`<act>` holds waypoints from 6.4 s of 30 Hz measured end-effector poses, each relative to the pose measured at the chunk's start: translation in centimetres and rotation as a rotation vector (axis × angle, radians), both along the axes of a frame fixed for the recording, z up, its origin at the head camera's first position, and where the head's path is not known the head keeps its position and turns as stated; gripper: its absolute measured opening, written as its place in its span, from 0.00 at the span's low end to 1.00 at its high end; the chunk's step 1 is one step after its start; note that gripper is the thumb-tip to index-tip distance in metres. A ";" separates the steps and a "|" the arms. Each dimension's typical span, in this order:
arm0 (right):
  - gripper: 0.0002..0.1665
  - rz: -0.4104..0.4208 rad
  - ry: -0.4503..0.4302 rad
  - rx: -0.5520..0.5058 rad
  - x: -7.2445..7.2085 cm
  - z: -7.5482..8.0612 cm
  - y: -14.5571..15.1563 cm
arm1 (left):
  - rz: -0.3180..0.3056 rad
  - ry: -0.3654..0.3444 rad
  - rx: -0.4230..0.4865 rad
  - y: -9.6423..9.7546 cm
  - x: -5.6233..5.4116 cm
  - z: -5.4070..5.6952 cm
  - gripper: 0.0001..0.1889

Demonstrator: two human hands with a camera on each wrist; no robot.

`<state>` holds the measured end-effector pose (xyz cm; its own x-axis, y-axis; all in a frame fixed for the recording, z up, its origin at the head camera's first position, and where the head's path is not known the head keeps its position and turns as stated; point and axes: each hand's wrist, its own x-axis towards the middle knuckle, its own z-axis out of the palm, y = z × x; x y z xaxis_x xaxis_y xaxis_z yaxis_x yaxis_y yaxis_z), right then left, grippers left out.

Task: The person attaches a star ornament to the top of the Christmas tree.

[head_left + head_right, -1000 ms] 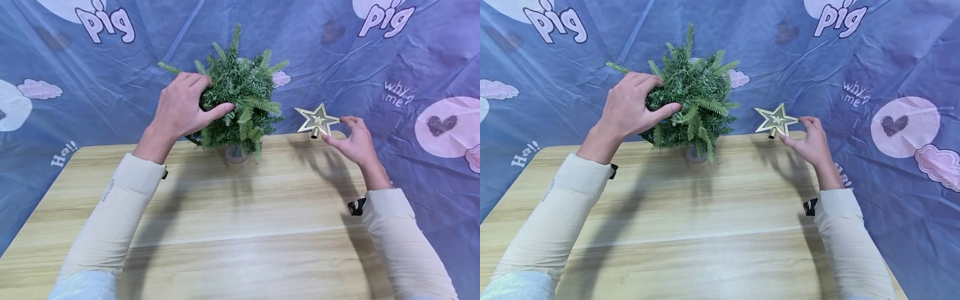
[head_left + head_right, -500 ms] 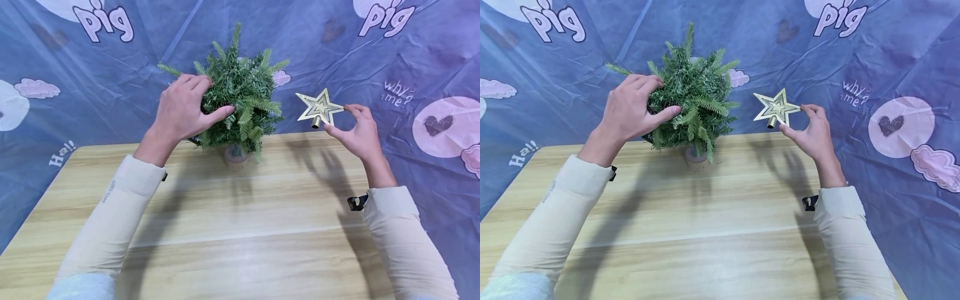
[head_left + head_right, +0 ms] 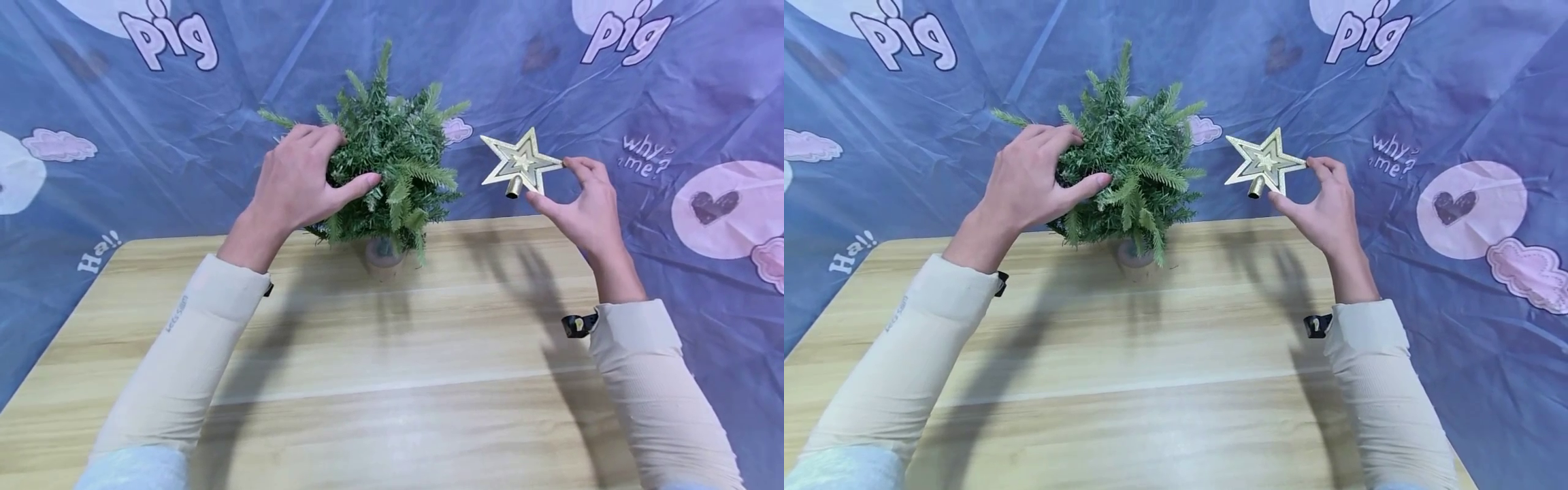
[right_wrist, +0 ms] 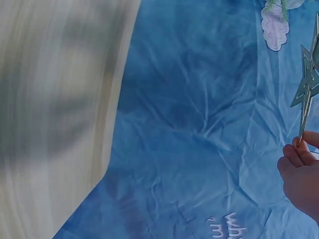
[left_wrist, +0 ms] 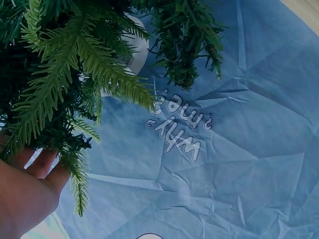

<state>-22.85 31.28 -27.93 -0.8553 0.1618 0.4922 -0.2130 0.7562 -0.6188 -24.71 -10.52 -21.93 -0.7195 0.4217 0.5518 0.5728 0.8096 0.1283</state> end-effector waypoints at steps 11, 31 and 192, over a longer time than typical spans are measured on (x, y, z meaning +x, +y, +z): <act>0.46 -0.013 0.055 -0.013 0.1 0.7 -0.9 | -0.001 -0.011 -0.009 0.1 0.0 -0.1 0.43; 0.46 0.017 0.094 -0.021 -0.4 1.9 -2.2 | -0.003 -0.012 -0.007 -0.1 0.0 0.0 0.43; 0.52 0.040 0.252 -0.105 -6.6 9.3 -16.6 | -0.005 0.026 -0.042 -0.2 0.2 0.1 0.41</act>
